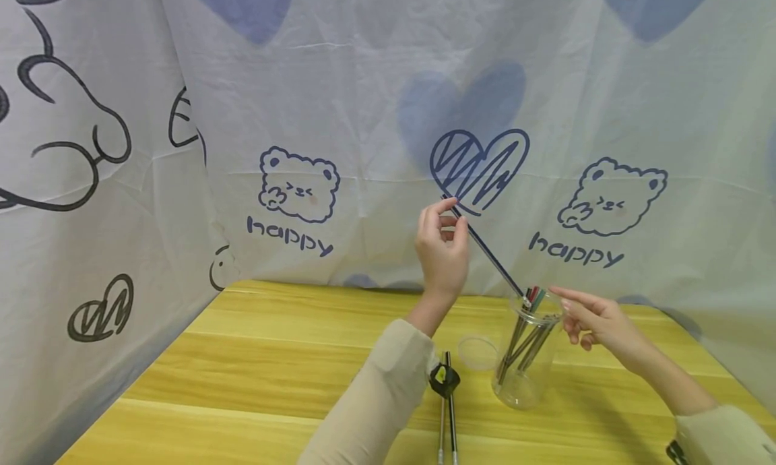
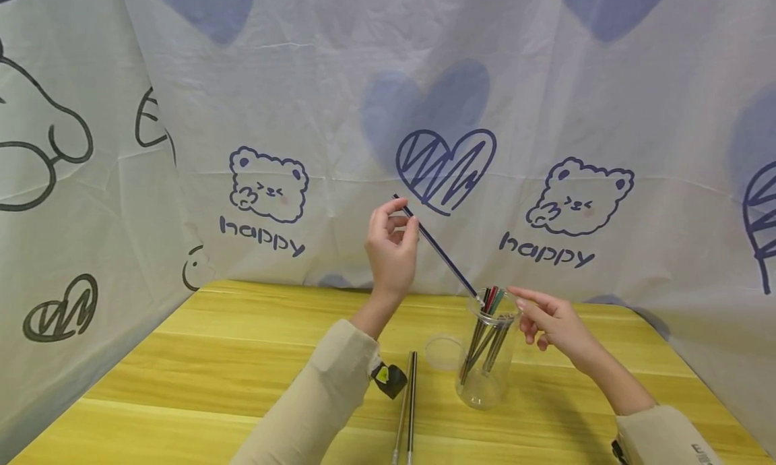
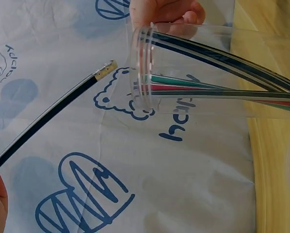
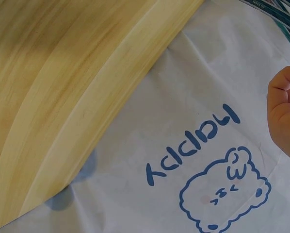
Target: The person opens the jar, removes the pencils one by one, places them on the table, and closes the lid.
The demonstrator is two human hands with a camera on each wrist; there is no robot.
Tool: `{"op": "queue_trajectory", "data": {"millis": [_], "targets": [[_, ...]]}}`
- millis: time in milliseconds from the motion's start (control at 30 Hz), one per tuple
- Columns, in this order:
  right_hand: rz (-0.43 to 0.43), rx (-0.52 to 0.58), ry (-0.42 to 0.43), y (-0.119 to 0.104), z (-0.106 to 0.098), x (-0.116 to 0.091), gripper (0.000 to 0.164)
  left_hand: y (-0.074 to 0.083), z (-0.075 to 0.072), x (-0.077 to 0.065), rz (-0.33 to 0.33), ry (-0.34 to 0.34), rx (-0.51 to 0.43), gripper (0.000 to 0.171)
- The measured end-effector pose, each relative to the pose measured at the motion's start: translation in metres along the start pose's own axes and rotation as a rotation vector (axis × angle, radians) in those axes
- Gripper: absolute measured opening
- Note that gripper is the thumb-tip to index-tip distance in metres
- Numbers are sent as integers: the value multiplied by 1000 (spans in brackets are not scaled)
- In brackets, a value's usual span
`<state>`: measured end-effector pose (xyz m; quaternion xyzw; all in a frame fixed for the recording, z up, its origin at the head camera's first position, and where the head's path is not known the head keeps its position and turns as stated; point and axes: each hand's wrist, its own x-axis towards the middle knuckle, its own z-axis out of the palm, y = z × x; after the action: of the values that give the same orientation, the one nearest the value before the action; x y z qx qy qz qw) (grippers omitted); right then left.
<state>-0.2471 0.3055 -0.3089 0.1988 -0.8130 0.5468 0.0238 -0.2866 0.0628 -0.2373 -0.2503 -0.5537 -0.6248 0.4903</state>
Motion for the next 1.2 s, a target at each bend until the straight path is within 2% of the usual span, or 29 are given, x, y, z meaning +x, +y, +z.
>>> {"op": "queue_trajectory", "data": {"millis": [200,433,600,800,1200], "targets": [[6,-2,1,1,-1,-1,36,1,-5,4,-11,41,-2,21],[-1,8,-3,1,0,-1,30,-4,-11,1,-39,21,28,22],[-13,12,-6,1,1,-1,30,-7,-16,-5,-68,-11,38,21],[-21,14,-6,2,1,0,32,-13,-23,-12,-150,-67,50,21],[-14,4,-2,1,0,0,34,-30,-37,-31,-274,-170,114,20]]}}
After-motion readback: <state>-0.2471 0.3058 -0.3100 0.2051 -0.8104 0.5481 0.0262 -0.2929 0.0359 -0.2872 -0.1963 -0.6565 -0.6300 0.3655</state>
